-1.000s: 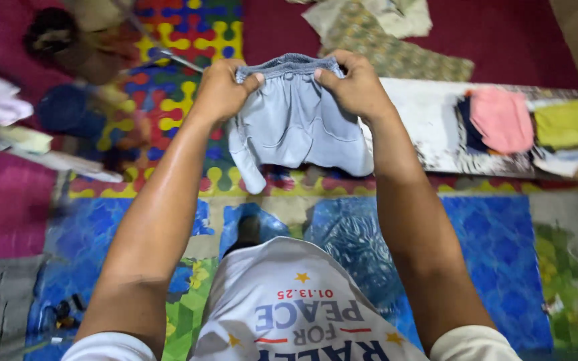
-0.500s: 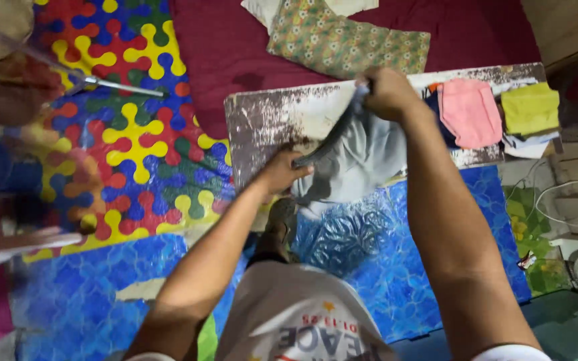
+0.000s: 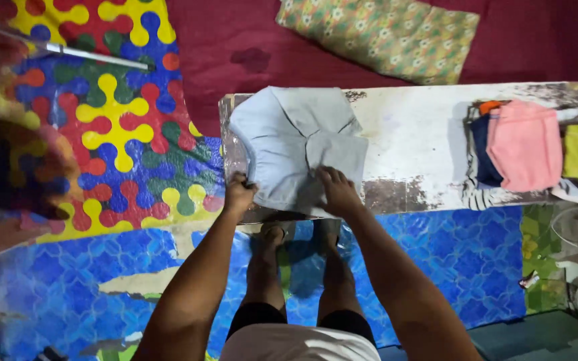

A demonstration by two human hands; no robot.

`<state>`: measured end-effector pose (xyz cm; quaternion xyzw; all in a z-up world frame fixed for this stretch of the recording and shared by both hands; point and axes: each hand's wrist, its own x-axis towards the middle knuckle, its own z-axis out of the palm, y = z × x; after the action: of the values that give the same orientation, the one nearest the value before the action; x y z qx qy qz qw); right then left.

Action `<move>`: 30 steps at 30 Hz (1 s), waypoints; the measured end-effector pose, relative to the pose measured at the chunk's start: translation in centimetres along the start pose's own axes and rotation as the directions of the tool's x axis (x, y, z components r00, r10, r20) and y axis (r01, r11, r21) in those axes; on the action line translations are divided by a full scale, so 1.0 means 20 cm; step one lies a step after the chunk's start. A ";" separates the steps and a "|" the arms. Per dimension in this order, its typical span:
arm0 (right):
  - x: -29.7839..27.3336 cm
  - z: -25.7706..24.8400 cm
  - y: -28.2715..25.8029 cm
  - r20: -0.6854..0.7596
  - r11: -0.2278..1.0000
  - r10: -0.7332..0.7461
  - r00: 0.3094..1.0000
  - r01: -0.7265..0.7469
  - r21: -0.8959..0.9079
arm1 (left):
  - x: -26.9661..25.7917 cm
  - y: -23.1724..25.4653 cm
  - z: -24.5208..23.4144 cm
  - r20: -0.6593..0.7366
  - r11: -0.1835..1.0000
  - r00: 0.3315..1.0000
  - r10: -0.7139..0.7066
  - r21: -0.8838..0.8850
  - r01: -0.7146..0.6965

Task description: Fold various pieces of clothing and arrange them into a pile on a bench.

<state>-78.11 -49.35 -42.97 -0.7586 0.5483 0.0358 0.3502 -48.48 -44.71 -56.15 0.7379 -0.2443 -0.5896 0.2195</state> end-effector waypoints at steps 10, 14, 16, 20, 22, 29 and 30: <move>-0.28 0.24 0.51 -0.187 0.902 -0.338 0.922 0.261 -0.343 | -0.56 0.26 0.07 0.131 0.307 0.706 0.696 0.835 -0.457; -0.37 0.20 0.59 -0.099 0.907 -0.335 0.937 0.292 -0.302 | -0.46 -0.13 0.13 0.194 0.288 0.755 0.626 0.842 -0.456; -0.42 0.14 0.63 -0.033 0.925 -0.312 0.950 0.295 -0.241 | -0.51 -0.15 0.13 0.216 0.257 0.720 0.660 0.835 -0.487; -0.43 -0.03 0.73 0.153 0.985 -0.167 0.974 0.171 -0.015 | -0.71 0.02 0.06 0.181 0.388 0.707 0.683 0.731 -0.562; -0.38 -0.14 0.73 0.164 0.985 -0.152 0.975 0.137 0.100 | -0.67 0.00 0.02 0.170 0.419 0.646 0.744 0.634 -0.650; 0.32 -0.37 0.58 -0.054 0.755 -0.130 0.990 0.134 0.642 | -0.32 0.22 -0.19 0.011 0.883 0.941 0.339 0.342 -0.322; 0.44 -0.38 0.57 -0.149 0.789 -0.155 0.977 0.213 0.576 | -0.28 0.28 -0.20 -0.051 0.895 0.927 0.371 0.285 -0.343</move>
<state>-86.81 -62.57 -46.70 -0.6632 0.4716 -0.2058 0.5435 -46.20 -45.53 -47.60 0.7332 -0.4422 -0.4609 0.2333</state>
